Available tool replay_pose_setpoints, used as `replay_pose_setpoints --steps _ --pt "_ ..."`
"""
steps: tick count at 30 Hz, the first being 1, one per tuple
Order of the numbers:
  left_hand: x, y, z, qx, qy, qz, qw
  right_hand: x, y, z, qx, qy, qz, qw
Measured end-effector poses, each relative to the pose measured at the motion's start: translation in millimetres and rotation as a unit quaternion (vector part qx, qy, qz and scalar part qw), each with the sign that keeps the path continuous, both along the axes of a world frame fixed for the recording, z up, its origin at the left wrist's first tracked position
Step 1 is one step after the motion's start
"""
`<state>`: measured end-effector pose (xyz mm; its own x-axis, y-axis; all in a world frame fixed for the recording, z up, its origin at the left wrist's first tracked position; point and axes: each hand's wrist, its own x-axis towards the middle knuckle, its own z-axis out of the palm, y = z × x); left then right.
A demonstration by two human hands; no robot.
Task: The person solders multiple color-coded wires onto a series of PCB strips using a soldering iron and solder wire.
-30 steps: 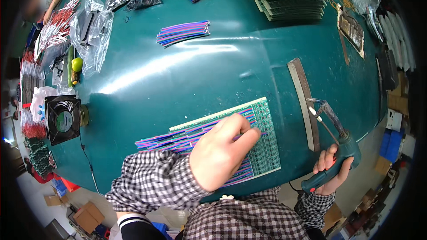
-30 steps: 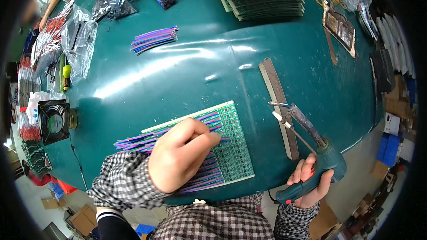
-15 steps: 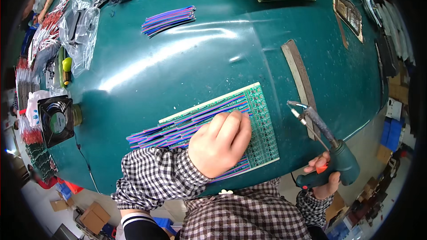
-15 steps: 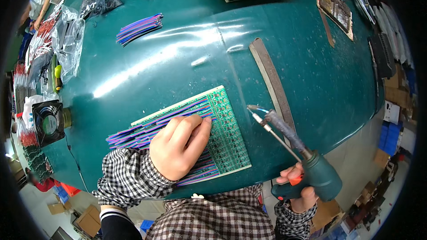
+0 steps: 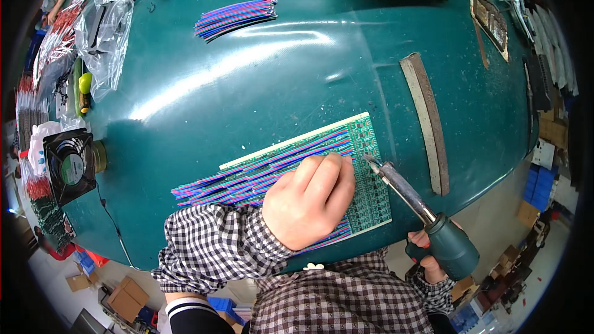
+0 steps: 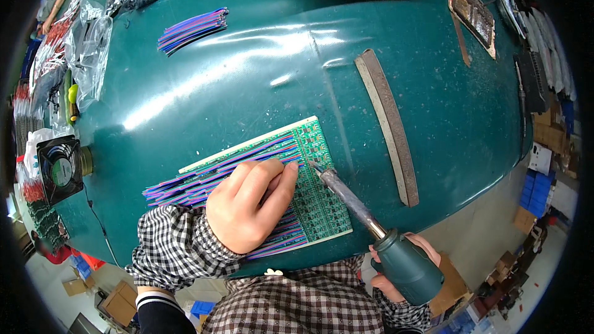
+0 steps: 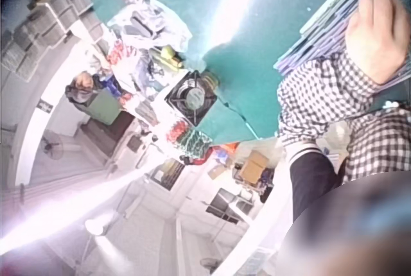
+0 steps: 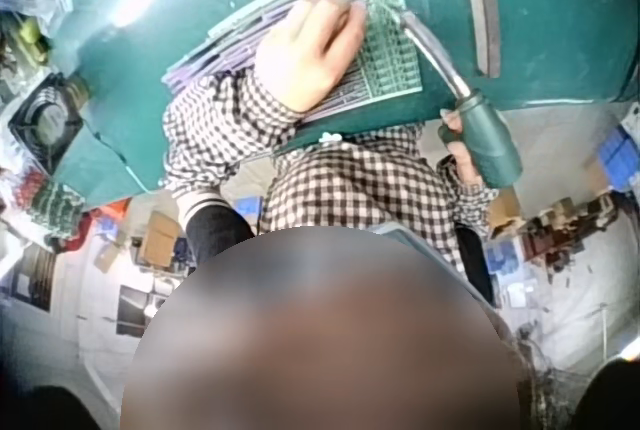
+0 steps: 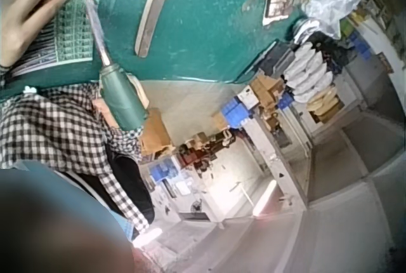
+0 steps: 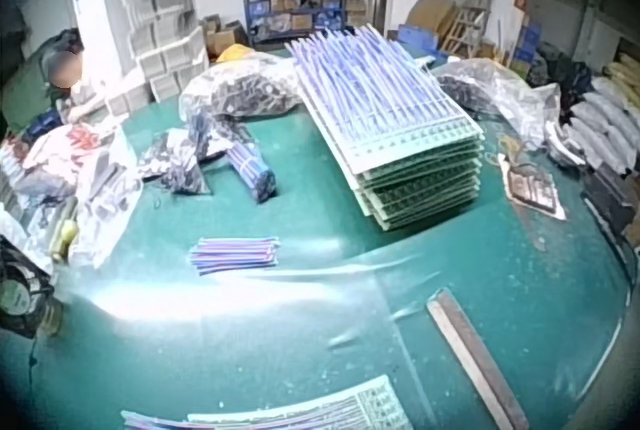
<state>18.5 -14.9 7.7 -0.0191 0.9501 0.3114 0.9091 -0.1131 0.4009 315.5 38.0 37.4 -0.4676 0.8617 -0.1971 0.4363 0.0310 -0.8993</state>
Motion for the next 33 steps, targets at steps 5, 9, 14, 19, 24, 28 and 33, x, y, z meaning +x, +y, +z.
replay_pose_setpoints --steps 5,9,14,19,24,28,33 --pt "-0.9 -0.4 0.6 0.001 -0.002 0.000 1.000 0.0 -1.0 5.0 0.019 -0.075 0.016 0.997" --pt "-0.3 -0.2 0.0 0.005 -0.004 0.000 1.000 4.2 1.6 1.8 0.028 -0.083 0.036 0.996" --pt "-0.5 -0.5 -0.2 0.000 0.001 0.001 1.000 0.9 -0.2 1.0 0.011 -0.061 0.015 0.998" --pt "-0.6 0.1 -0.9 0.008 0.000 0.000 1.000 -0.6 -0.5 0.4 0.042 -0.069 0.015 0.997" --pt "0.1 -0.4 0.0 0.002 0.004 0.003 1.000 -2.3 5.9 3.6 0.015 -0.049 0.033 0.998" --pt "0.4 -0.3 -0.4 0.002 0.002 0.002 1.000 -9.8 4.0 6.9 -0.003 -0.025 0.003 1.000" --pt "-0.7 -0.2 -1.0 0.003 0.002 0.001 1.000 -5.8 3.5 4.2 0.003 -0.040 0.012 0.999"
